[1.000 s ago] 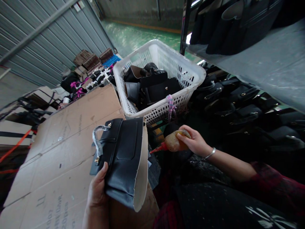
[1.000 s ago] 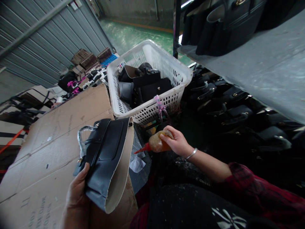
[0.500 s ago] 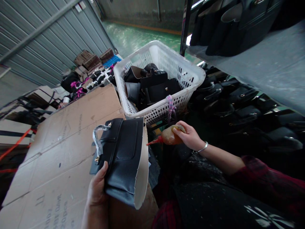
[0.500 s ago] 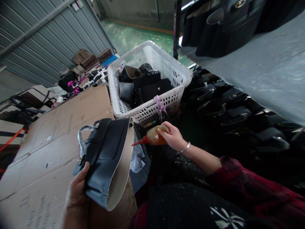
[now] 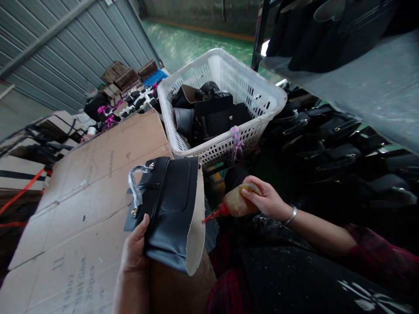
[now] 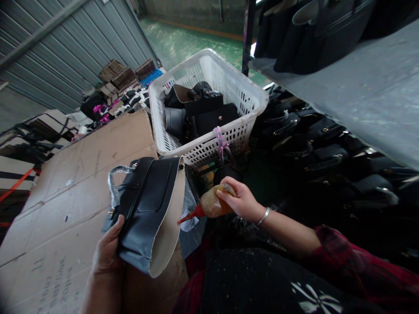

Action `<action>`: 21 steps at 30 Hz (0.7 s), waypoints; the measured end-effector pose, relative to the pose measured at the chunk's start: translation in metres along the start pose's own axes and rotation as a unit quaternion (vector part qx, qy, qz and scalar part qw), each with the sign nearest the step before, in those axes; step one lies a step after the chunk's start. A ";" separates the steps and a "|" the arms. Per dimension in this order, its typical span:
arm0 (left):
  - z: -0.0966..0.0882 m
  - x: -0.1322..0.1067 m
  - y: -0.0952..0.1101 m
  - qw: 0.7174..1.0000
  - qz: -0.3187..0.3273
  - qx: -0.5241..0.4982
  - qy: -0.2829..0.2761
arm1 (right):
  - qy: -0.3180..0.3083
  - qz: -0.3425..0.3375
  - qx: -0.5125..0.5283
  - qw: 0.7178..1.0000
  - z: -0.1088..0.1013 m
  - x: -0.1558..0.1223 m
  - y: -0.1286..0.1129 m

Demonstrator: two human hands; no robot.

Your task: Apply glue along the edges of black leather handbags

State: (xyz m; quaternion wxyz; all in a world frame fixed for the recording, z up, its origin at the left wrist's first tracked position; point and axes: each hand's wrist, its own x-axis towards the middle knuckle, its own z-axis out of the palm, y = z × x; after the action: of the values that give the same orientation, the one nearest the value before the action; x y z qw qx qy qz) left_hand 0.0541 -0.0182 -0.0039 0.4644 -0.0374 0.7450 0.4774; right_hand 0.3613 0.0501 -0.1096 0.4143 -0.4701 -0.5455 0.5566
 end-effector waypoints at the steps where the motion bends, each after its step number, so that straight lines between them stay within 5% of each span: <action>1: 0.001 -0.001 0.000 1.000 -0.004 0.001 -0.003 | 0.012 -0.010 -0.014 1.000 -0.001 0.002 0.001; 10: 0.000 -0.002 -0.001 1.000 -0.010 0.001 -0.012 | 0.146 -0.025 -0.017 0.989 -0.008 0.023 0.007; 21: -0.003 0.004 -0.003 1.000 0.008 0.002 -0.030 | 0.064 0.039 0.035 0.997 0.004 0.011 0.012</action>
State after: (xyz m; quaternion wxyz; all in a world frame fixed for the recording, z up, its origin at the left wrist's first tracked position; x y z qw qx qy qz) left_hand 0.0519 -0.0204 -0.0085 0.4827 -0.0161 0.7320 0.4806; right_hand 0.3553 0.0592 -0.1227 0.4424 -0.5112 -0.4790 0.5599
